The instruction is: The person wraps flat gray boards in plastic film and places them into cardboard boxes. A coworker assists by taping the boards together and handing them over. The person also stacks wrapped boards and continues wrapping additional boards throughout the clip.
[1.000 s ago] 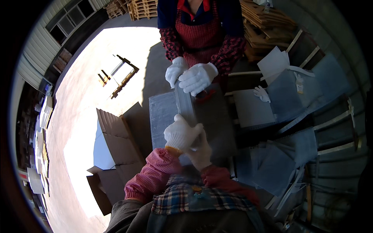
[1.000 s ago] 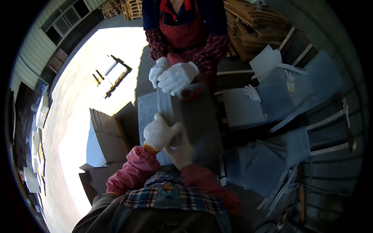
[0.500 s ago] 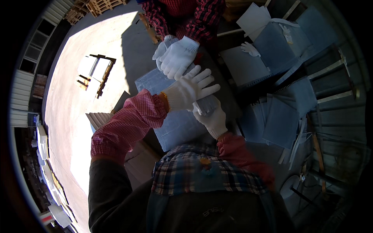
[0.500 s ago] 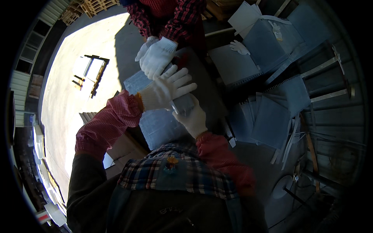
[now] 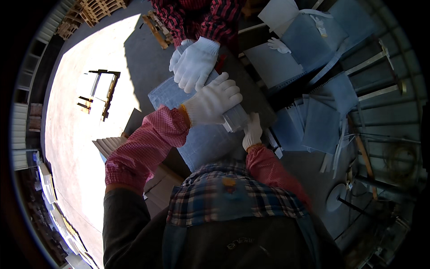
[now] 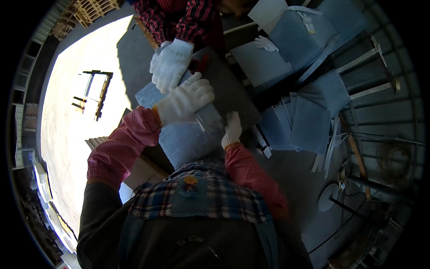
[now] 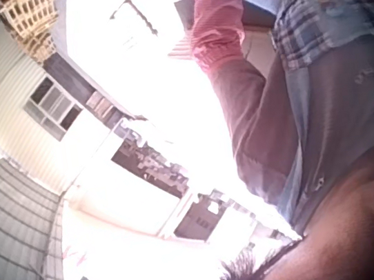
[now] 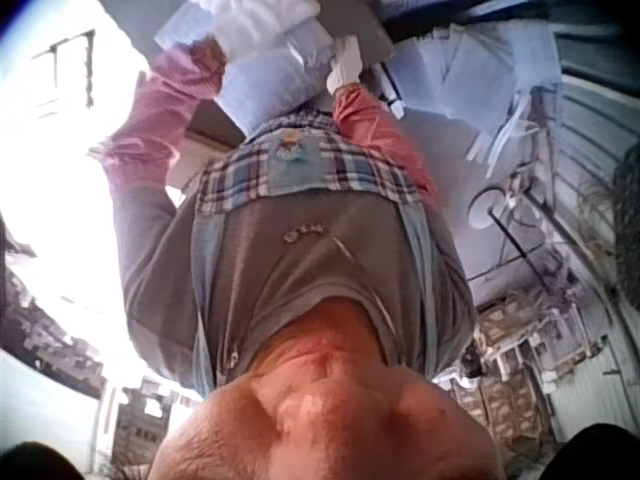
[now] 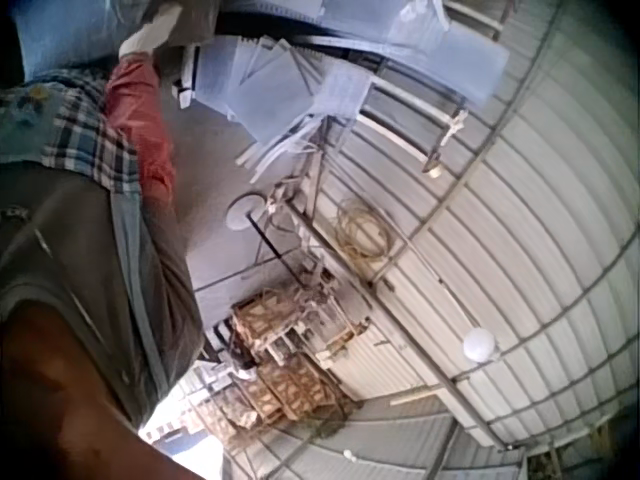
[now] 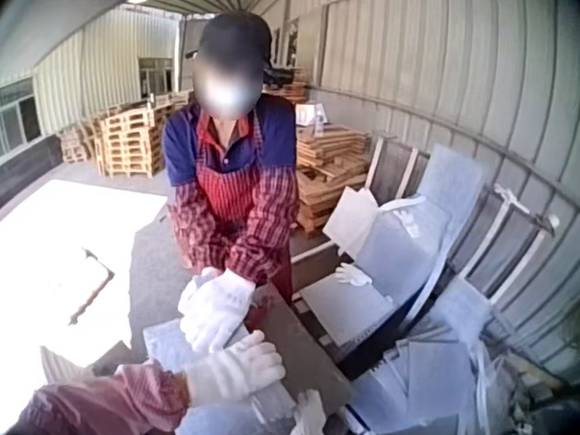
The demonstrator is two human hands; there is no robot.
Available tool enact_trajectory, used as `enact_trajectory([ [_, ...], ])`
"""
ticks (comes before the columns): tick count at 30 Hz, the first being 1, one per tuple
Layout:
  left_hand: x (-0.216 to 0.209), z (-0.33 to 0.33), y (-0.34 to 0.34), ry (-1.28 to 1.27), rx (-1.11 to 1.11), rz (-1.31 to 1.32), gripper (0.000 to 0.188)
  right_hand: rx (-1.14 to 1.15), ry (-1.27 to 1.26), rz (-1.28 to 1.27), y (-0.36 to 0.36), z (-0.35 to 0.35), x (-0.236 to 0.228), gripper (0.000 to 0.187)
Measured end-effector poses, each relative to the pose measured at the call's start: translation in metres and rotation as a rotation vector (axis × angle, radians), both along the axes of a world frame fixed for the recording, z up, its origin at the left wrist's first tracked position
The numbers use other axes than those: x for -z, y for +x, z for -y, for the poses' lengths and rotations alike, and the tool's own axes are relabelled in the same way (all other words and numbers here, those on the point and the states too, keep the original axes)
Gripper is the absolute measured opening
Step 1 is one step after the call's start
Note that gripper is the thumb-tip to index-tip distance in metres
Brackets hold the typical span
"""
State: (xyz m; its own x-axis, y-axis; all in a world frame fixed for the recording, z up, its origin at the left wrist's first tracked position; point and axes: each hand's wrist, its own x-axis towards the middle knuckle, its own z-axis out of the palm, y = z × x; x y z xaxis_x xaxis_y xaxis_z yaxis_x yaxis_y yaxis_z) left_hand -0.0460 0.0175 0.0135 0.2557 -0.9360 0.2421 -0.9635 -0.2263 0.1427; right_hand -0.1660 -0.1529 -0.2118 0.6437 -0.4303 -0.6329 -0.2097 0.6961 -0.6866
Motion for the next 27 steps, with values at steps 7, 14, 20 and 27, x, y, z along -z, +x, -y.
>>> enact_trajectory([
  [7,0.004,-0.005,0.0,-0.048,-0.015,-0.022,0.061,0.194,0.61,0.162,0.03,-0.036,0.053,0.086],
  [14,0.011,-0.01,-0.003,-0.076,-0.048,-0.01,0.061,0.292,0.495,0.013,0.024,-0.049,0.008,0.085],
  [20,0.004,-0.017,-0.002,0.019,-0.02,-0.002,0.063,0.285,0.581,0.056,0.022,-0.043,0.095,0.079],
  [27,0.002,-0.017,-0.006,0.026,-0.013,0.014,0.056,-0.071,-0.045,0.039,0.012,-0.033,0.085,0.067],
])
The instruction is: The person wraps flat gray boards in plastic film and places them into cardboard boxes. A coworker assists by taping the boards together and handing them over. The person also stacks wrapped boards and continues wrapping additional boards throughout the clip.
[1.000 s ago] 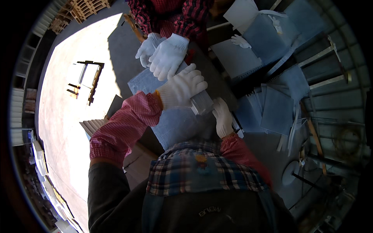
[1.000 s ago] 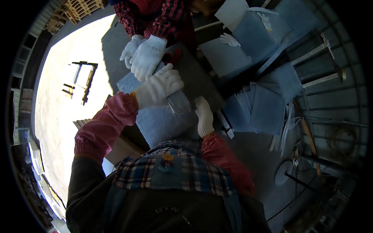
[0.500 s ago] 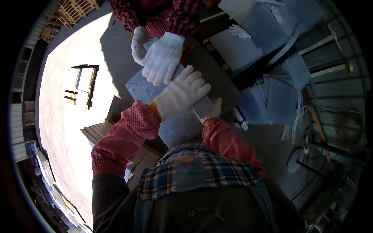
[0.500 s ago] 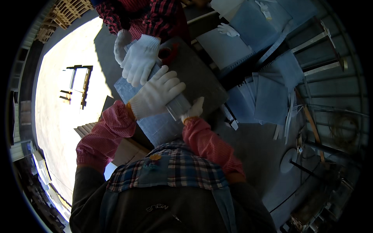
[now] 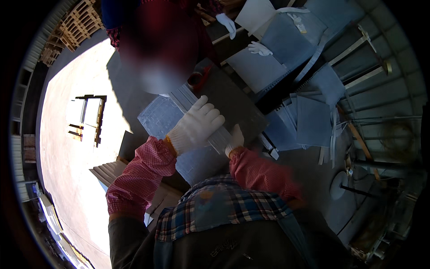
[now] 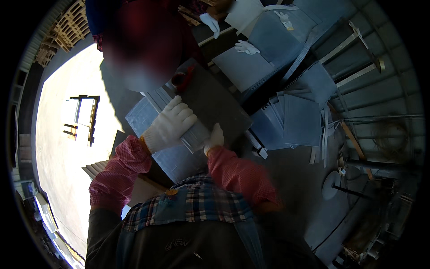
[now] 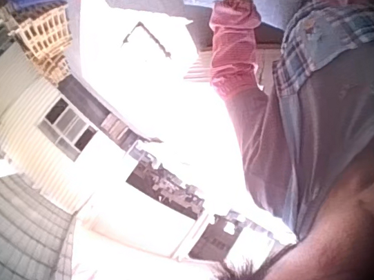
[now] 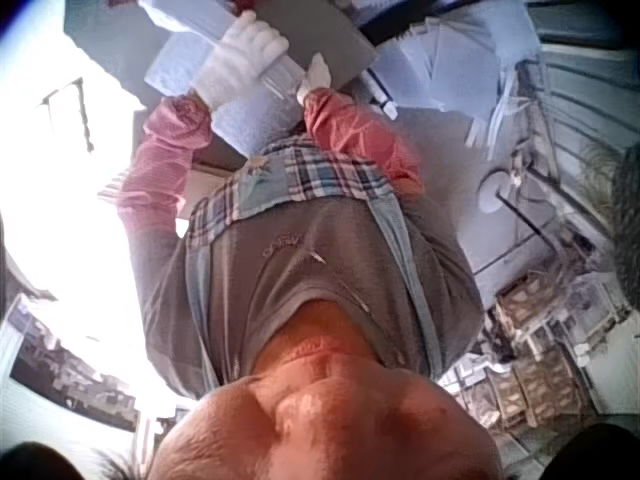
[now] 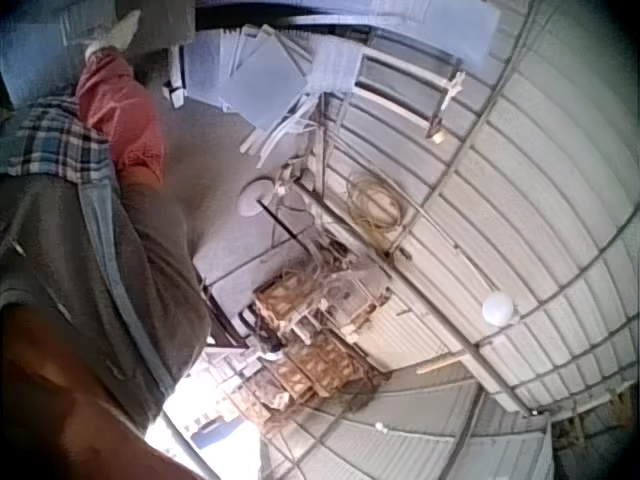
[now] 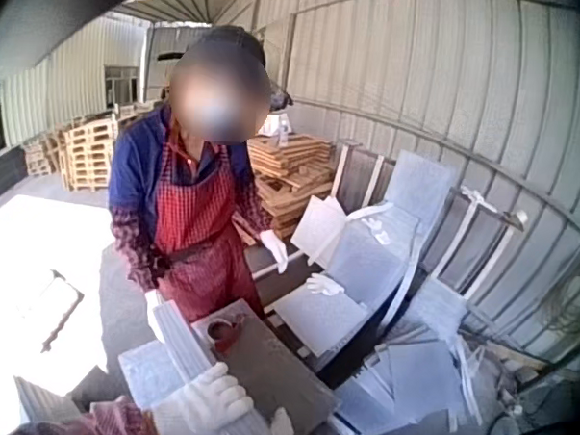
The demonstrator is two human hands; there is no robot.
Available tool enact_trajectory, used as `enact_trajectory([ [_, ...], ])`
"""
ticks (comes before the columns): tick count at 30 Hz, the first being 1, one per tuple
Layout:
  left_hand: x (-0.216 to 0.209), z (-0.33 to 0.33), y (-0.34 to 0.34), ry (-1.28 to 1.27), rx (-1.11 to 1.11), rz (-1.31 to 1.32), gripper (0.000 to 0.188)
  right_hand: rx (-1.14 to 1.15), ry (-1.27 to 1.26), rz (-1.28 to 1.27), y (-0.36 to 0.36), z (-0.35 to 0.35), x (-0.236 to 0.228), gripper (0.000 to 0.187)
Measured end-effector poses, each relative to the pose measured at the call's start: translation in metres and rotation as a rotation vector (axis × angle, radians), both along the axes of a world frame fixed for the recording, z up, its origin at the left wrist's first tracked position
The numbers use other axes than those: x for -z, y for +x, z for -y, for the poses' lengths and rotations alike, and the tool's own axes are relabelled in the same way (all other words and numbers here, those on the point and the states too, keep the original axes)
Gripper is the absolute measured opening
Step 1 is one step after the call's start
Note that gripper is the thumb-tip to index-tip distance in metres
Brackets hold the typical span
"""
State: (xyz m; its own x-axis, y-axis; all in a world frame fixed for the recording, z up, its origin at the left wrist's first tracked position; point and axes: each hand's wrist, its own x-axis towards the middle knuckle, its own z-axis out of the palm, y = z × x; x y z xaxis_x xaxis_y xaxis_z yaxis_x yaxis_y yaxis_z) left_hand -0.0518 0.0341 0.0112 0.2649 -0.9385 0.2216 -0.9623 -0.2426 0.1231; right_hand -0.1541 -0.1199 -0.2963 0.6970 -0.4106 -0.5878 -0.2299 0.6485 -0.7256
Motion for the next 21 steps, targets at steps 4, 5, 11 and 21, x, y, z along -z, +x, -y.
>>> enact_trajectory([
  [4,-0.007,-0.006,-0.004,-0.002,-0.021,0.028,0.055,0.016,0.01,0.077,0.01,0.004,-0.117,0.054],
  [5,-0.01,-0.004,-0.004,-0.003,-0.013,0.026,0.054,0.008,0.057,0.146,0.006,0.006,-0.155,0.051],
  [11,-0.011,0.002,-0.005,-0.01,-0.012,0.002,0.056,-0.595,-0.709,0.24,-0.029,0.008,-0.293,0.081],
  [21,-0.012,0.006,-0.008,0.015,-0.001,-0.009,0.056,-0.657,-1.375,0.112,-0.04,-0.008,-0.299,0.082],
])
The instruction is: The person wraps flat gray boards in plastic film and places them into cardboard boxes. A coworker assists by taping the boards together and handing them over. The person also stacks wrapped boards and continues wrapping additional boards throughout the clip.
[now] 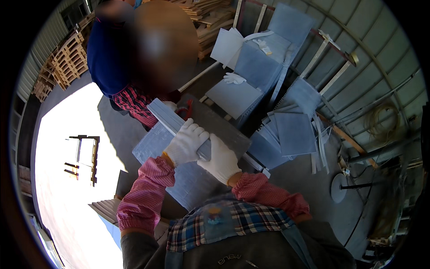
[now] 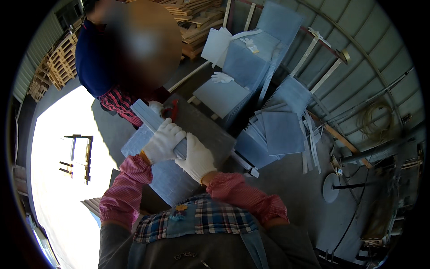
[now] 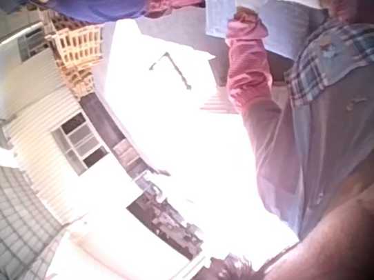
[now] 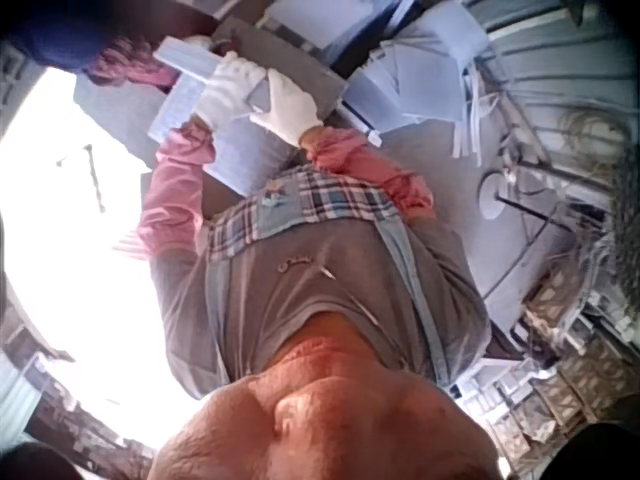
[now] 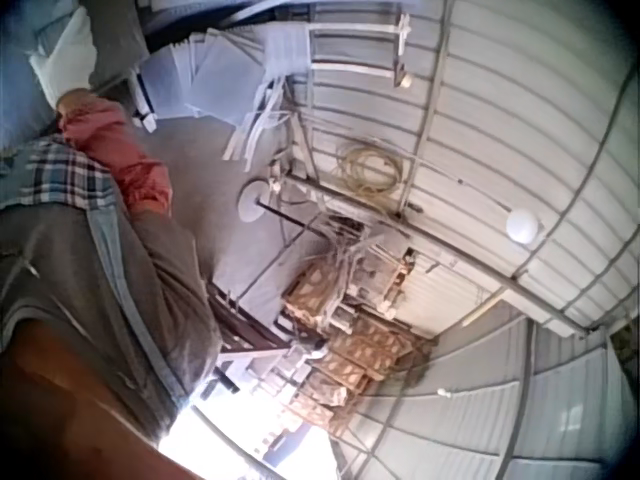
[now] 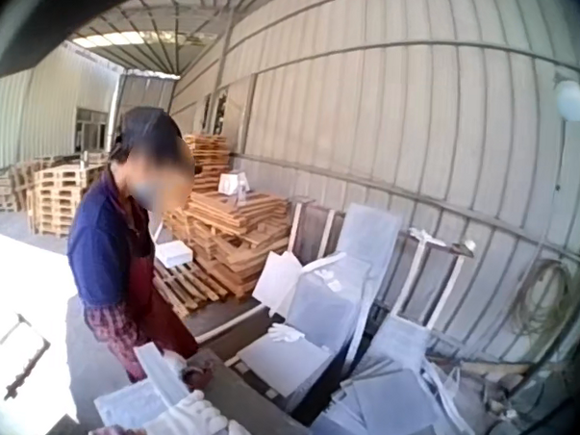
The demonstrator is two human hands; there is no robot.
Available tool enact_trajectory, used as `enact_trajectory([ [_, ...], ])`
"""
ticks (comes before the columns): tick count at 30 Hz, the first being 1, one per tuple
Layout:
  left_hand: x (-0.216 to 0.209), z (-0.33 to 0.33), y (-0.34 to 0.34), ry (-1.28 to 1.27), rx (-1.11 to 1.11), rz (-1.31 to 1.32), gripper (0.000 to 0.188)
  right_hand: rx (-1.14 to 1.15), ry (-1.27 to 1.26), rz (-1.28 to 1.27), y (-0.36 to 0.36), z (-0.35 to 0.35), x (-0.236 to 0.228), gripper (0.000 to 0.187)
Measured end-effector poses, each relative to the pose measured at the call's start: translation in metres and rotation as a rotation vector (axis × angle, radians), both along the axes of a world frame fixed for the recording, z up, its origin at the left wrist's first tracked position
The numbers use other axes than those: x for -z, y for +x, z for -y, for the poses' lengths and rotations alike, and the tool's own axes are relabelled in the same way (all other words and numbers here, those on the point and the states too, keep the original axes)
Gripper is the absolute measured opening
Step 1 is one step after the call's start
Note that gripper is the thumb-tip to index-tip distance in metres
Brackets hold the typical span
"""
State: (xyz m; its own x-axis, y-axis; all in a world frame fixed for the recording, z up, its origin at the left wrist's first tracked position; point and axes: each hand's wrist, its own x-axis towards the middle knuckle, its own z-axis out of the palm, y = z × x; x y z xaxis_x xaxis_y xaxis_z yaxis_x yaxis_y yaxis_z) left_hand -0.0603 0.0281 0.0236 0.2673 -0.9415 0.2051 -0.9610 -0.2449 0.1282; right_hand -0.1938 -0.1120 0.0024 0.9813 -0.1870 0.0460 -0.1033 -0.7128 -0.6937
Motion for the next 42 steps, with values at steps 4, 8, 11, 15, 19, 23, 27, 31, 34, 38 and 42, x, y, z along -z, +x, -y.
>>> enact_trajectory([
  [4,0.001,0.0,0.0,-0.027,-0.006,-0.002,0.059,0.009,0.006,-0.124,0.003,0.001,-0.007,0.071],
  [8,0.001,0.001,-0.001,-0.059,-0.005,-0.002,0.055,-0.003,-0.075,-0.059,0.003,0.003,-0.001,0.061],
  [11,-0.004,0.0,-0.003,-0.059,-0.01,0.003,0.055,-0.005,-0.065,-0.063,0.004,0.001,-0.004,0.059],
  [15,-0.023,-0.004,0.0,0.018,-0.029,-0.157,0.059,-0.013,-0.04,-0.05,0.004,0.002,-0.006,0.061],
  [19,-0.02,-0.009,0.016,-0.287,-0.102,-0.331,0.055,0.0,-0.097,-0.015,0.003,0.003,0.007,0.062],
  [23,0.008,0.002,0.027,-0.408,-0.236,0.005,0.039,0.0,-0.078,-0.007,0.005,0.001,0.008,0.065],
  [27,0.021,0.004,0.028,-0.469,-0.255,-0.02,0.038,0.011,-0.049,-0.09,0.009,-0.002,0.002,0.07],
  [31,0.027,0.002,0.029,-0.486,-0.272,-0.014,0.034,0.024,-0.039,0.014,0.009,-0.004,0.011,0.071],
  [34,0.027,-0.004,0.028,-0.479,-0.305,-0.031,0.036,0.017,-0.058,-0.041,0.011,-0.01,0.004,0.071],
  [38,0.03,-0.001,0.03,-0.552,-0.293,-0.015,0.034,0.037,-0.028,-0.119,0.011,-0.011,0.0,0.075],
  [42,0.034,-0.001,0.03,-0.485,-0.345,-0.05,0.035,0.034,-0.062,-0.062,0.012,-0.012,0.009,0.073],
])
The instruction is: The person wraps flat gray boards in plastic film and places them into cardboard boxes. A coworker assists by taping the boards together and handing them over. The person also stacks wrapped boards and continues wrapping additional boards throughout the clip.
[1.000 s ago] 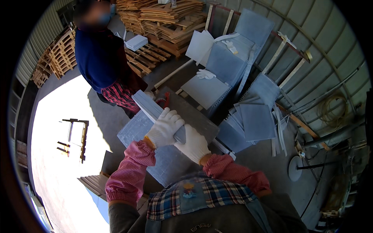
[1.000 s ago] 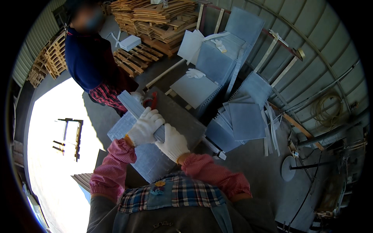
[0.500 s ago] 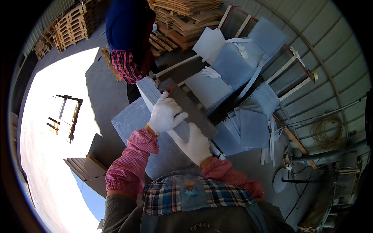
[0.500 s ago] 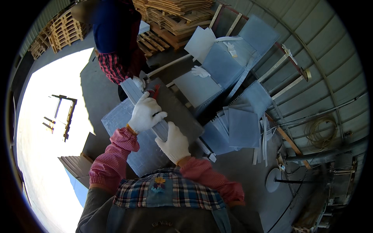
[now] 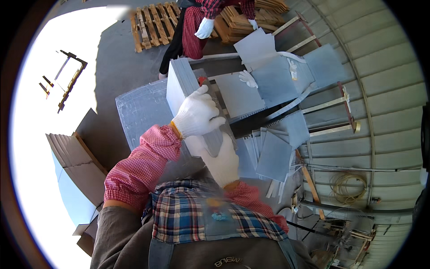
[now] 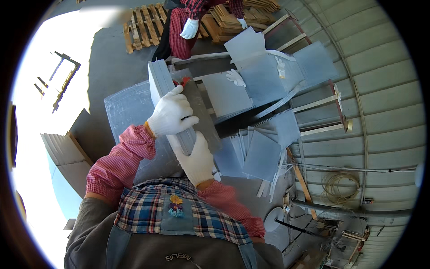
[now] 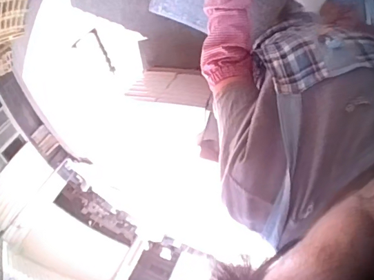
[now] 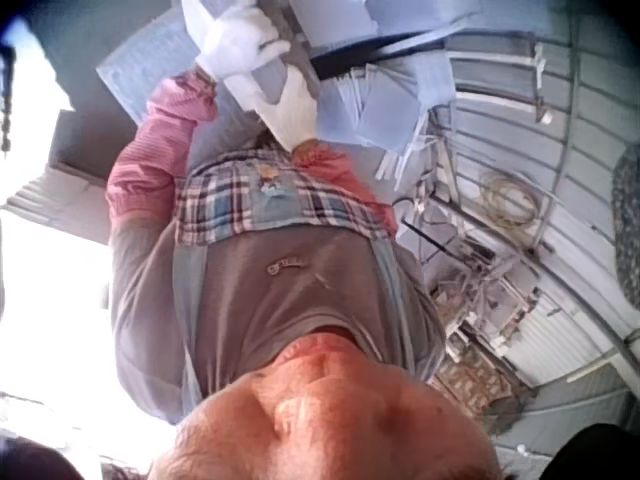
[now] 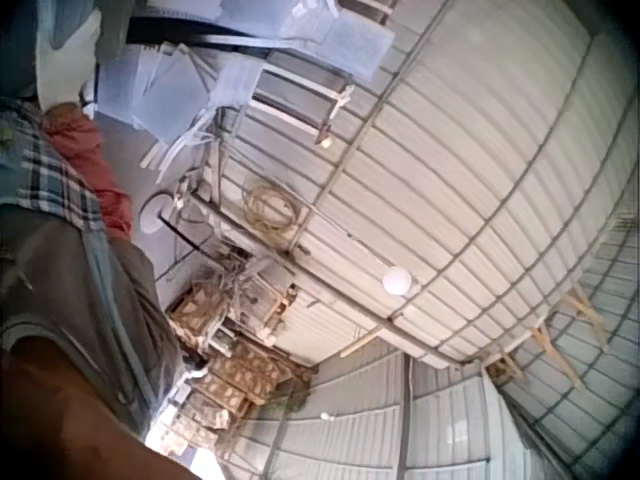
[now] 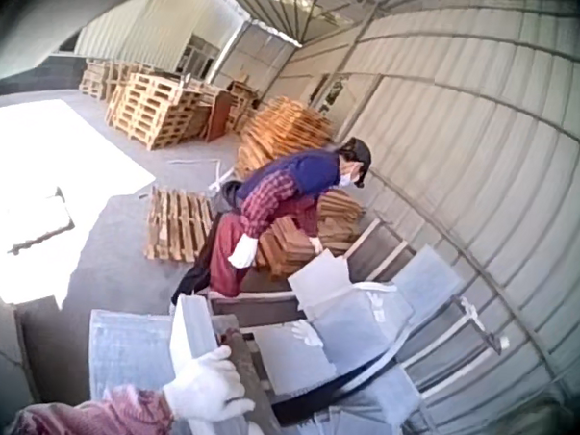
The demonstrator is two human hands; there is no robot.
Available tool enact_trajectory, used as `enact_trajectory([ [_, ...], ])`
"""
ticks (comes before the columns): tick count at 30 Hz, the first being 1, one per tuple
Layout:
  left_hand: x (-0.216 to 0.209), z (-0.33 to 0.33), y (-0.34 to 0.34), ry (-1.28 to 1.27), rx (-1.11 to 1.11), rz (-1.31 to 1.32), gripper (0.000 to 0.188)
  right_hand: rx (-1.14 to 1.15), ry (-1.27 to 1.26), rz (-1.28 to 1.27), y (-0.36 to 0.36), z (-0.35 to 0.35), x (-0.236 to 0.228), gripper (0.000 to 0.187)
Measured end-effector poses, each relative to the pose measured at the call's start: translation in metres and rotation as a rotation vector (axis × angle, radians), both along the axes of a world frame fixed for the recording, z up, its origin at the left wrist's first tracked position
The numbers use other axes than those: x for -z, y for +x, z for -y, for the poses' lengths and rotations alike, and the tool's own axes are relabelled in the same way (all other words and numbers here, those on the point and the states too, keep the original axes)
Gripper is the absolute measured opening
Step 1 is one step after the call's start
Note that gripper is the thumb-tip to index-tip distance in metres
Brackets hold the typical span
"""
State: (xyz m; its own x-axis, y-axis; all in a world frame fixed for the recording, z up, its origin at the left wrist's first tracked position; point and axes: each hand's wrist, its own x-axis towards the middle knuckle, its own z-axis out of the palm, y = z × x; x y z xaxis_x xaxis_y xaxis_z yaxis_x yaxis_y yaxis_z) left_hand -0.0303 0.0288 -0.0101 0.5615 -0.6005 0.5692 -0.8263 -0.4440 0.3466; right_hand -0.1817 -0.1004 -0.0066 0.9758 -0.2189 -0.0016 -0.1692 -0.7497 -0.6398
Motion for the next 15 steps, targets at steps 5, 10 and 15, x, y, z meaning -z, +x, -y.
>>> enact_trajectory([
  [5,0.001,-0.001,0.0,-0.021,-0.021,-0.021,0.033,-0.028,0.004,-0.002,0.002,0.005,0.002,0.076],
  [10,-0.003,0.001,0.002,0.023,-0.022,-0.065,0.036,-0.039,0.028,-0.021,0.003,0.008,0.004,0.084],
  [15,0.001,0.001,0.002,-0.023,-0.028,-0.067,0.037,-0.098,0.042,0.002,0.006,0.012,0.001,0.084],
])
